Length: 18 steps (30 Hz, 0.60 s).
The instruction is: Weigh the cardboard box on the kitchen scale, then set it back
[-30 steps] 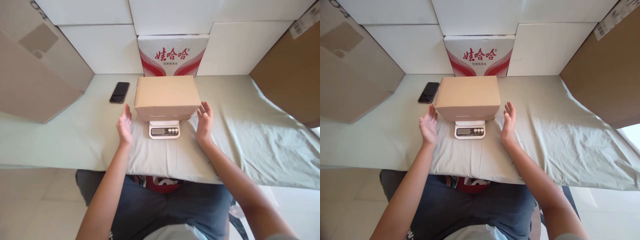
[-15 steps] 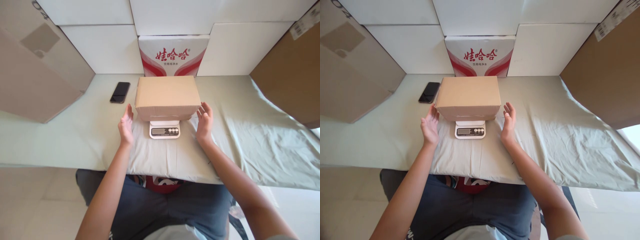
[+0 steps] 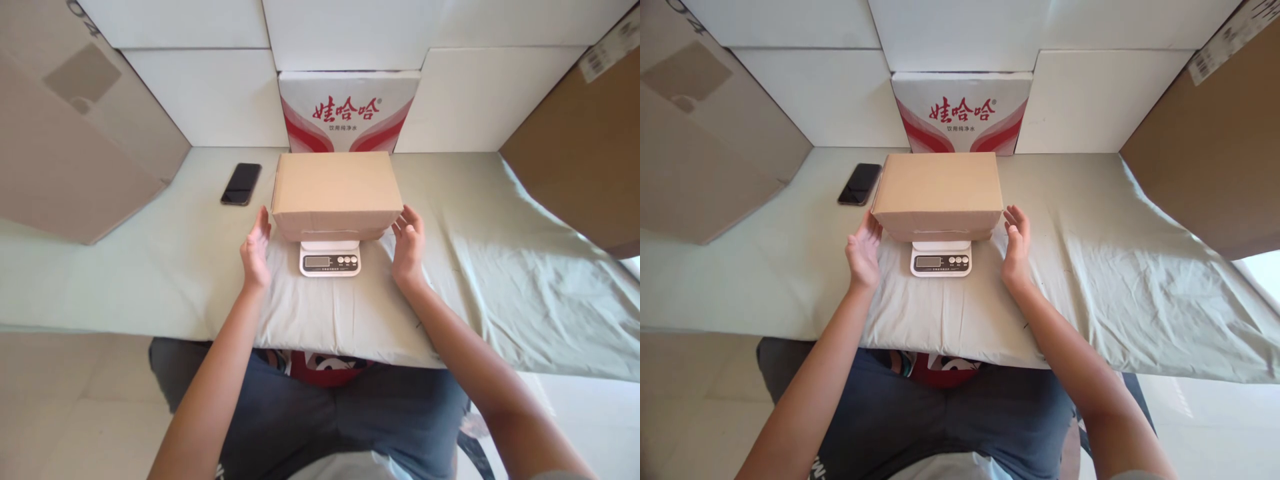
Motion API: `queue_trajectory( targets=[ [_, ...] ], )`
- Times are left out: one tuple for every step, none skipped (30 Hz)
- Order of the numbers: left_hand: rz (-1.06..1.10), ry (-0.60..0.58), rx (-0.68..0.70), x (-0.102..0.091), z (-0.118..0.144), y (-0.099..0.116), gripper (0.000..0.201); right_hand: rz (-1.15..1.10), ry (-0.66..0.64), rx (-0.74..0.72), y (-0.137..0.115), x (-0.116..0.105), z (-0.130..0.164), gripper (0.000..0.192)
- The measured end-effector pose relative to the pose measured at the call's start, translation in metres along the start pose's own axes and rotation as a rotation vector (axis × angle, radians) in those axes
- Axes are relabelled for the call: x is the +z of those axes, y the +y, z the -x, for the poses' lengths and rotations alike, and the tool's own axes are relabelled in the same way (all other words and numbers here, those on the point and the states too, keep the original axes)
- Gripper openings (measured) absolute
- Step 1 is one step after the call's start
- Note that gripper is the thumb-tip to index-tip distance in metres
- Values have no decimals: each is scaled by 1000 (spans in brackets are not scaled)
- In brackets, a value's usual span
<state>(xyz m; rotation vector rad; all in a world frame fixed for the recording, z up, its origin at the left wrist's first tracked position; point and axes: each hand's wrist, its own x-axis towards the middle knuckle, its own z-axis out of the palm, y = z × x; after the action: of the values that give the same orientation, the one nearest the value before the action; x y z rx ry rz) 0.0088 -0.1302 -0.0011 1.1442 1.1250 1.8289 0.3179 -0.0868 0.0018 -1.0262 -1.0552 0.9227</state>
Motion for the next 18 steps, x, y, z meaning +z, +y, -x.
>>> queue_trajectory(
  targets=[
    [1,1,2,0,0,-1,80,-5,-1,0,1,0,0,54],
    [0,2,4,0,0,-2,80,-11,-1,-3,2,0,-1,53],
    [-1,1,6,1,0,-3,79,-14,-4,-7,2,0,-1,53],
    [0,-1,8,1,0,-4,78,-15,-9,-11,3,0,-1,52],
    [1,-3,11,1,0,-4,77,-14,-17,-15,3,0,-1,52],
    [2,-7,15,1,1,-5,76,-12,-27,-19,3,0,-1,53],
    [1,-12,20,1,1,-5,75,-9,-37,-23,3,0,0,53],
    [-2,-18,24,2,2,-5,74,-8,-48,-29,2,1,0,54],
    [-6,-22,27,2,3,-4,74,-9,-60,-38,1,1,1,55],
    [-14,-26,27,2,4,-3,75,-13,-73,-49,1,1,2,56],
    [-22,-31,28,2,5,-3,76,-20,-87,-62,0,2,3,57],
    [-31,-36,28,3,6,-2,77,-28,-101,-74,-1,2,5,58],
    [-39,-40,28,3,8,-1,78,-35,-112,-85,-1,3,6,58],
    [-46,-44,27,3,9,-1,79,-40,-121,-92,-2,4,8,59],
    [-50,-46,26,2,10,-1,81,-42,-129,-95,-3,5,9,61],
    [-51,-43,24,2,11,-2,82,-44,-137,-93,-5,5,11,62],
    [-52,-35,21,1,11,-3,83,-48,-148,-87,-6,6,12,63],
    [-53,-26,17,1,12,-5,85,-52,-160,-78,-8,7,13,64]
  ],
)
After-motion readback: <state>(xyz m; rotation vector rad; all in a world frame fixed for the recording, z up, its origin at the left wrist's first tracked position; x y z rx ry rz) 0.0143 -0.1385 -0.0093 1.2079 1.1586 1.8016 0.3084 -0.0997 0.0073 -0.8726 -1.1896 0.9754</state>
